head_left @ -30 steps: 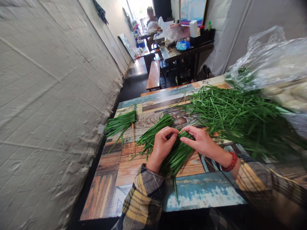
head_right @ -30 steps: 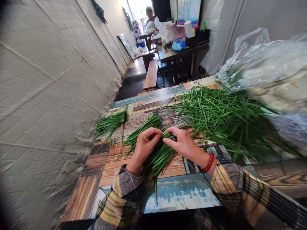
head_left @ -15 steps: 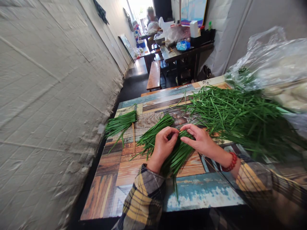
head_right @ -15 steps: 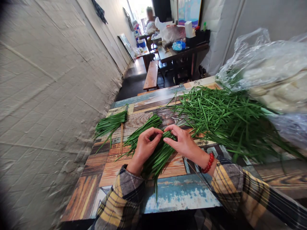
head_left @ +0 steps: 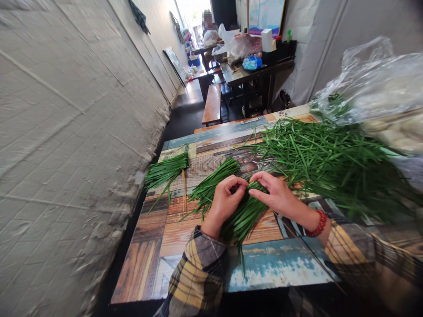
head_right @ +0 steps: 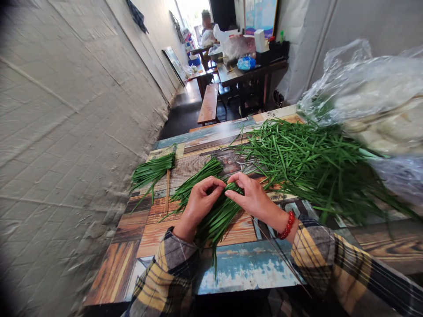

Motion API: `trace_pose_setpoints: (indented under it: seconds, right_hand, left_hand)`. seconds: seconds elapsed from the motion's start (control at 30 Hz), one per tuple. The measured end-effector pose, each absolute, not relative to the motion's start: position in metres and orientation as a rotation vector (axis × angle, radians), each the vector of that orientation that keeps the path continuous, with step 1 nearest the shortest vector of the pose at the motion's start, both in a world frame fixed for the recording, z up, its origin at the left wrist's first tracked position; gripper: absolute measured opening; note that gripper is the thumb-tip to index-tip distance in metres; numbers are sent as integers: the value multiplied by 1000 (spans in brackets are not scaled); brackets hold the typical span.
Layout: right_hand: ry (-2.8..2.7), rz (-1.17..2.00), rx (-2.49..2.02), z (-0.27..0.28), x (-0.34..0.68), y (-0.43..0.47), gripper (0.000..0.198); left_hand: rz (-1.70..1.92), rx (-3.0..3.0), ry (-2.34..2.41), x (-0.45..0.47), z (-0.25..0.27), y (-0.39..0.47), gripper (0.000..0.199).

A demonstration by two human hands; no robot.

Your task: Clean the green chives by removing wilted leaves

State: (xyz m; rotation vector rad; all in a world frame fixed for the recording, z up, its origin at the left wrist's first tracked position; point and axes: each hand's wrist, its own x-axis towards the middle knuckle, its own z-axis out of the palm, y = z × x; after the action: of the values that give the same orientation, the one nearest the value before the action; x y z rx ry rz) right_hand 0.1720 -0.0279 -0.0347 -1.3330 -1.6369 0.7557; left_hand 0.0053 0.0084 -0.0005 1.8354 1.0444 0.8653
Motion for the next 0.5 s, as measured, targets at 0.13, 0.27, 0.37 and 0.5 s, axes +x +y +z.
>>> trace_pose_setpoints:
  seconds: [0.13,0.27,0.37,0.5]
  right_hand:
    - [-1633,766,-1335,-33,172,-29,22]
    - [-1609,802,-1329,-31,171,-29,23]
    - [-1626,767,-1348,-30,169,-30,24]
    - [-1664,731,-1365,-32,164,-30,23]
  left_hand:
    - [842,1782,1066,4,1,9,13]
    - [865,1714,1118,4,2,10,17]
    - [820,1705,1094,5,3,7,21]
    - [761,1694,1073,7,2,3,28]
